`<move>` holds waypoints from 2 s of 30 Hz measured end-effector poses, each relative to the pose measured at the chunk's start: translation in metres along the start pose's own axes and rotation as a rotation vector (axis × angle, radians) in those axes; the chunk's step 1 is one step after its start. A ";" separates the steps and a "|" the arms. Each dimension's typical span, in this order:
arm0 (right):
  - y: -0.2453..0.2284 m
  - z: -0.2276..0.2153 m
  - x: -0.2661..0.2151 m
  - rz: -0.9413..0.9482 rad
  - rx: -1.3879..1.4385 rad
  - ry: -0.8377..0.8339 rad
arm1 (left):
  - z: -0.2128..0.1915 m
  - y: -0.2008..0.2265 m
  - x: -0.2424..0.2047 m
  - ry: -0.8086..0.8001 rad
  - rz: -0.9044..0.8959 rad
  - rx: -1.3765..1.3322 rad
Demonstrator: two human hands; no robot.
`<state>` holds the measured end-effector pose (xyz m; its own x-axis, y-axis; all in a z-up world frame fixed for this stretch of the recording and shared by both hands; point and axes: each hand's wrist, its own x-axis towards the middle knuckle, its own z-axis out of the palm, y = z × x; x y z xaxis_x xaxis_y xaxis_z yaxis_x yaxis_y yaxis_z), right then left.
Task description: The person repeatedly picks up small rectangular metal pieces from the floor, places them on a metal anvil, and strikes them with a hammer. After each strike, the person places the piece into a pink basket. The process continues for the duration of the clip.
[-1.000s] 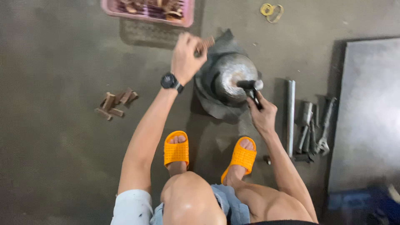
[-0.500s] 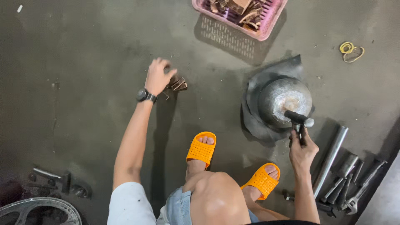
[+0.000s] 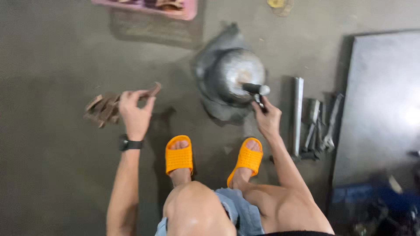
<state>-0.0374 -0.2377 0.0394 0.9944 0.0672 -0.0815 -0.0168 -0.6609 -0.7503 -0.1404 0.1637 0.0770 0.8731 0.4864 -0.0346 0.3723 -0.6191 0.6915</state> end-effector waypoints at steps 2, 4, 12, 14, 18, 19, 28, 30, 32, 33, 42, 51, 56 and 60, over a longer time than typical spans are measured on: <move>-0.013 -0.012 0.004 0.139 0.168 -0.010 | 0.046 0.050 0.010 -0.079 0.094 -0.062; -0.032 -0.015 0.007 0.253 0.358 -0.043 | 0.088 0.085 0.018 -0.136 0.172 -0.106; -0.028 -0.024 0.013 -0.070 0.187 0.023 | 0.201 0.110 0.034 -0.281 0.581 0.043; -0.065 -0.028 0.024 -0.166 0.143 0.009 | 0.196 0.110 0.035 -0.268 0.605 0.046; -0.091 -0.033 0.024 -0.388 0.073 0.008 | 0.165 0.142 0.030 -0.238 0.517 -0.042; -0.086 -0.029 0.023 -0.385 0.073 0.008 | 0.173 0.142 0.027 -0.241 0.516 -0.042; -0.092 -0.031 0.036 -0.342 -0.127 -0.170 | 0.217 0.087 0.043 -0.222 0.713 0.151; -0.076 -0.029 0.030 -0.429 -0.085 -0.032 | 0.201 0.089 0.044 -0.379 0.639 -0.770; -0.065 -0.019 0.028 -0.443 -0.100 -0.042 | 0.219 0.082 0.040 -0.350 0.665 -0.587; -0.060 -0.013 0.027 -0.454 -0.113 -0.049 | 0.227 0.078 0.040 -0.322 0.687 -0.401; -0.044 -0.012 0.024 -0.437 -0.108 0.001 | 0.204 0.102 0.039 -0.281 0.623 -0.245; -0.069 -0.034 0.023 -0.117 0.189 0.012 | 0.193 0.111 0.040 -0.344 0.860 0.136; -0.050 -0.030 0.026 -0.089 0.207 0.023 | 0.215 0.113 0.054 -0.365 0.936 0.241; -0.031 -0.016 0.022 -0.155 0.137 0.005 | 0.199 0.107 0.050 -0.295 0.772 0.178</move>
<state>-0.0131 -0.2276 0.0718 0.9867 0.1565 0.0447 0.1228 -0.5353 -0.8357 0.0058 -0.0010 0.0061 0.9399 -0.2790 0.1970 -0.3405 -0.8115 0.4749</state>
